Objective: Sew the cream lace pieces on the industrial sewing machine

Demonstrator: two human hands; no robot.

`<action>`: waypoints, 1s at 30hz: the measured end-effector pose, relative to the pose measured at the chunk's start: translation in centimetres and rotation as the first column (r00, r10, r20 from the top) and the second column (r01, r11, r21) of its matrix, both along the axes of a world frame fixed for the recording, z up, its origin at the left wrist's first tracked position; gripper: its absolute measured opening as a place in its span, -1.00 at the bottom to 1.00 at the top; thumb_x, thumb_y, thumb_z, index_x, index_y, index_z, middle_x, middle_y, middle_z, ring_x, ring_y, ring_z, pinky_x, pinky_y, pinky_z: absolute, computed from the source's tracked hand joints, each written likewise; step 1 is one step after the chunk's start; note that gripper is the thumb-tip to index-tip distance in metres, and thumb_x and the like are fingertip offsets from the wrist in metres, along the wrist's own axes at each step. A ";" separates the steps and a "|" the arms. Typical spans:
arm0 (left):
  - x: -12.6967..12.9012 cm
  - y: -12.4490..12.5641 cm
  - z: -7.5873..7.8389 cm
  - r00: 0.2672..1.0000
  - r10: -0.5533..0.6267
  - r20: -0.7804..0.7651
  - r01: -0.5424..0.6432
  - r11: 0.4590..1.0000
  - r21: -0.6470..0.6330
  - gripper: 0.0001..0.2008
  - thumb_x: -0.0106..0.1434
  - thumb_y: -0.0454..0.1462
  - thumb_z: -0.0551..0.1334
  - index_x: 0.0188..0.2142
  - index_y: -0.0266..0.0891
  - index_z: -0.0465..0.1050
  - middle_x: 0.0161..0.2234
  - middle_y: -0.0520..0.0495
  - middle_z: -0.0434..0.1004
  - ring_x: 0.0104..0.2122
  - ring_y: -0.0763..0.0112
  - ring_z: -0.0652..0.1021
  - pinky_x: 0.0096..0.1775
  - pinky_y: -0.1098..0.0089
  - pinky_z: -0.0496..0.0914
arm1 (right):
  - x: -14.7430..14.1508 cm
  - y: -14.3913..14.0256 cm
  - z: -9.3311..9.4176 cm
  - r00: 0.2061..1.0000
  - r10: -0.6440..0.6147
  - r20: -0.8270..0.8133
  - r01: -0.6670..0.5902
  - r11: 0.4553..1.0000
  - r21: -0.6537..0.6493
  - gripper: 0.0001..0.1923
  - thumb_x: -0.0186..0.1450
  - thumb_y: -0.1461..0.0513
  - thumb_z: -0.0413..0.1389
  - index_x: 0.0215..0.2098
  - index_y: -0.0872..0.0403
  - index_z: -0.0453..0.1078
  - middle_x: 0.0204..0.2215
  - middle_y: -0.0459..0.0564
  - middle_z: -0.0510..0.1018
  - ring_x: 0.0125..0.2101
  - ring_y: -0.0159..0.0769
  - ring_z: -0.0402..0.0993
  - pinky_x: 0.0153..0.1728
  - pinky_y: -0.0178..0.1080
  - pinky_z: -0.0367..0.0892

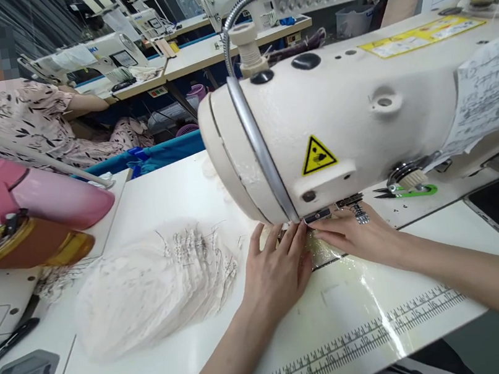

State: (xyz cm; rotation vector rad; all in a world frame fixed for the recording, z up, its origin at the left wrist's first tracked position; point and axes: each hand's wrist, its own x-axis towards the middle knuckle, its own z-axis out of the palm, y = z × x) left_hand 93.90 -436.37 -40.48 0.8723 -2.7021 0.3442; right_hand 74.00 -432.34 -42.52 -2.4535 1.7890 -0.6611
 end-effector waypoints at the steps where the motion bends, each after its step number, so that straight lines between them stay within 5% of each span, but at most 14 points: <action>1: 0.0 0.0 0.0 1.000 0.000 -0.002 0.000 1.000 -0.001 -0.60 0.32 -0.20 0.06 0.10 -0.28 0.35 0.01 -0.05 0.50 -0.03 0.14 0.48 0.07 0.05 0.19 | 0.0 0.0 0.1 1.000 0.000 0.001 0.000 1.000 0.010 -0.63 0.44 0.09 -0.17 0.02 -0.08 0.41 -0.20 -0.09 0.60 -0.16 -0.12 0.50 -0.25 -0.02 0.40; 10: -0.1 0.1 -0.1 0.999 0.047 0.010 -0.047 0.998 0.034 -0.57 0.31 -0.18 0.02 0.11 -0.30 0.34 0.03 -0.08 0.49 0.00 0.11 0.45 0.15 0.01 0.09 | 0.2 -0.1 0.3 1.000 -0.011 -0.027 0.013 0.997 0.074 -0.64 0.40 0.07 -0.06 0.10 -0.11 0.36 -0.17 0.05 0.58 -0.17 -0.07 0.49 -0.23 0.02 0.41; 18: -0.3 0.1 0.0 0.996 0.079 0.033 -0.081 0.995 0.063 -0.54 0.29 -0.16 0.02 0.12 -0.29 0.33 0.05 -0.11 0.46 0.04 0.11 0.43 0.20 -0.01 0.02 | 0.4 0.0 -0.5 0.992 -0.057 -0.112 0.042 0.990 -0.135 -0.63 0.41 0.06 -0.09 0.08 -0.07 0.37 -0.23 0.05 0.58 -0.21 -0.12 0.47 -0.22 -0.08 0.32; 23: -0.2 0.1 0.0 0.997 0.077 0.031 -0.079 0.995 0.064 -0.53 0.30 -0.13 0.02 0.13 -0.28 0.31 0.05 -0.12 0.46 0.07 0.12 0.40 0.21 0.01 0.03 | -0.2 0.0 0.7 0.990 -0.039 -0.139 0.025 0.995 -0.099 -0.67 0.42 0.18 -0.12 0.02 -0.07 0.41 -0.20 0.00 0.58 -0.25 -0.17 0.46 -0.28 -0.13 0.27; 30: 0.0 0.8 0.1 0.999 0.043 -0.005 -0.043 0.999 -0.019 -0.56 0.34 -0.08 0.04 0.10 -0.25 0.34 0.10 -0.12 0.41 0.09 0.16 0.37 0.20 0.04 0.11 | -1.5 -0.5 0.1 0.998 -0.069 -0.001 0.069 0.990 -0.122 -0.70 0.37 0.15 -0.06 -0.04 -0.07 0.44 -0.35 0.05 0.57 -0.21 -0.05 0.46 -0.26 -0.03 0.33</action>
